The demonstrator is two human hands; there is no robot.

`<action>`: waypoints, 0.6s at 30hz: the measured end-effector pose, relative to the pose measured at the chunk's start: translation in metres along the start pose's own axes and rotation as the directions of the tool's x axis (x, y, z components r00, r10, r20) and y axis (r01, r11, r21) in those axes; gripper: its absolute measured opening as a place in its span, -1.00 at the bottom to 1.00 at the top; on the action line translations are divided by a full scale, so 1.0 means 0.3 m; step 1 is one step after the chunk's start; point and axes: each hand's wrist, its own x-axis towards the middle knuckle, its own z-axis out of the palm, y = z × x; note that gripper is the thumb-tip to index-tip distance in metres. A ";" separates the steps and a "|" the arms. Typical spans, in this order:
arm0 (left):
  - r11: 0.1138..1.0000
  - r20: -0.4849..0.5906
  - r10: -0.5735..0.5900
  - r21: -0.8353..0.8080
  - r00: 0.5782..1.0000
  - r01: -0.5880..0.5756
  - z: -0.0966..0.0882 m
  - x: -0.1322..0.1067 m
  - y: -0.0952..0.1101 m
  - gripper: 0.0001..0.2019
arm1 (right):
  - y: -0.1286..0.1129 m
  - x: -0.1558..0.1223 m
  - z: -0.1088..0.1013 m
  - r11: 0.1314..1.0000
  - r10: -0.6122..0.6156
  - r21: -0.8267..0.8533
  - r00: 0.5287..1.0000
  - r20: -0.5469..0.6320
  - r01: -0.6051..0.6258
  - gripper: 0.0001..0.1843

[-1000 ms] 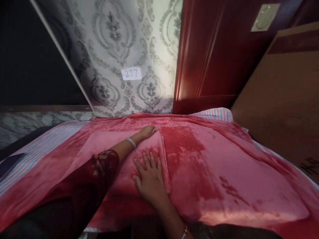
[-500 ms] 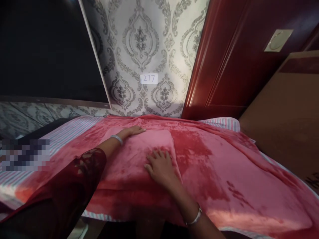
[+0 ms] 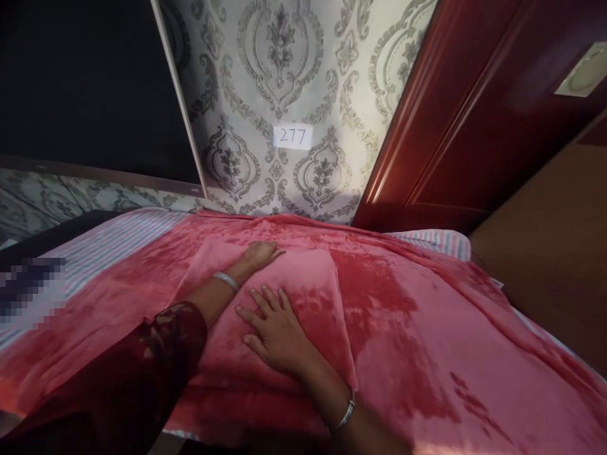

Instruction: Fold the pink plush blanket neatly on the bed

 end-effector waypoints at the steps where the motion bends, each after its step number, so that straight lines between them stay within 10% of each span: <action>1: 1.000 0.005 0.002 0.000 1.000 -0.002 0.004 0.004 -0.001 -0.46 | 0.000 0.001 -0.001 1.000 0.007 0.001 1.000 0.001 -0.007 -0.36; 11: 1.000 0.071 0.013 0.015 0.997 -0.014 -0.047 -0.023 0.007 -0.45 | -0.002 0.009 -0.003 0.998 0.035 -0.050 0.999 0.011 -0.034 -0.40; 18: 0.990 0.151 -0.129 0.084 0.980 0.117 -0.179 -0.129 -0.207 -0.36 | 0.004 0.006 -0.006 0.996 0.019 -0.093 1.000 -0.001 -0.019 -0.40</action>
